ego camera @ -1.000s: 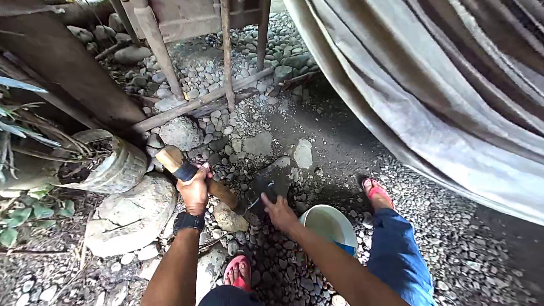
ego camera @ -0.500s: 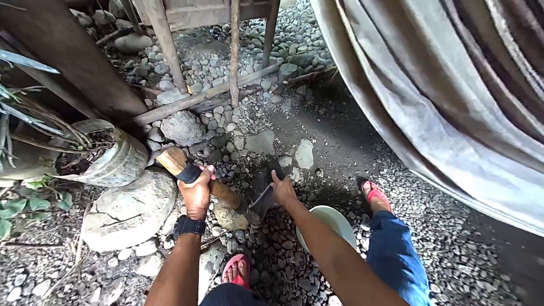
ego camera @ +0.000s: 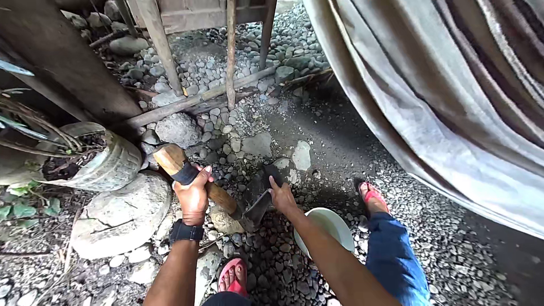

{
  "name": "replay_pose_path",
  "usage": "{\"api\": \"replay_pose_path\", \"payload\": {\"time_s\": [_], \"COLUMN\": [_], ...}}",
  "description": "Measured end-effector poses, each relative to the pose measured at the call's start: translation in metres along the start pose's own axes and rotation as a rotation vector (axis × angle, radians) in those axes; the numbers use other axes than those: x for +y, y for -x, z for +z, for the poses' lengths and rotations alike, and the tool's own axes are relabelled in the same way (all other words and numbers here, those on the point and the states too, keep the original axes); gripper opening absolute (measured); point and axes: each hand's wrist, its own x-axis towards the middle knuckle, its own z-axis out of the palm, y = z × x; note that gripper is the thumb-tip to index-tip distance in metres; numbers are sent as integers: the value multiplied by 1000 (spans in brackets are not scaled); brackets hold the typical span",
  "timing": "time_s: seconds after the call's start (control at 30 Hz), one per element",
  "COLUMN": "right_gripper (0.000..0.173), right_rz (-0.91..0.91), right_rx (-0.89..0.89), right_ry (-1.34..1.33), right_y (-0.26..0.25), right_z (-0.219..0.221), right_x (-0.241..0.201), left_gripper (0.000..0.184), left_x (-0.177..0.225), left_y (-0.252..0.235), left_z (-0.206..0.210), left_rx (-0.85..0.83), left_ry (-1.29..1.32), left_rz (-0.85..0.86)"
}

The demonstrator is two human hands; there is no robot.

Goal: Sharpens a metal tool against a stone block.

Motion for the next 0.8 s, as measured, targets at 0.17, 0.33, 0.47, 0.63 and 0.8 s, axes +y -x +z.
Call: {"api": "replay_pose_path", "payload": {"time_s": [0.17,0.33,0.47,0.63,0.8], "right_gripper": [58,54,56,57,57], "right_rz": [-66,-344,-199,-89,-266], "right_rx": [5,-25,25,-33,-65], "right_ry": [3,41,37,111,99], "right_y": [10,56,24,2,47], "right_z": [7,42,11,-10,18], "right_x": [2,16,7,-2,-5], "left_gripper": [13,13,16,16,15], "left_x": [1,1,4,-1,-3], "left_y": [0,-2,-1,-5,-6], "left_z": [4,6,12,14,7], "left_rx": [-13,-9,30,74,45], "left_ry": [-11,-6,19,10,-36], "left_rz": [14,-6,-13,-35,-22]}}
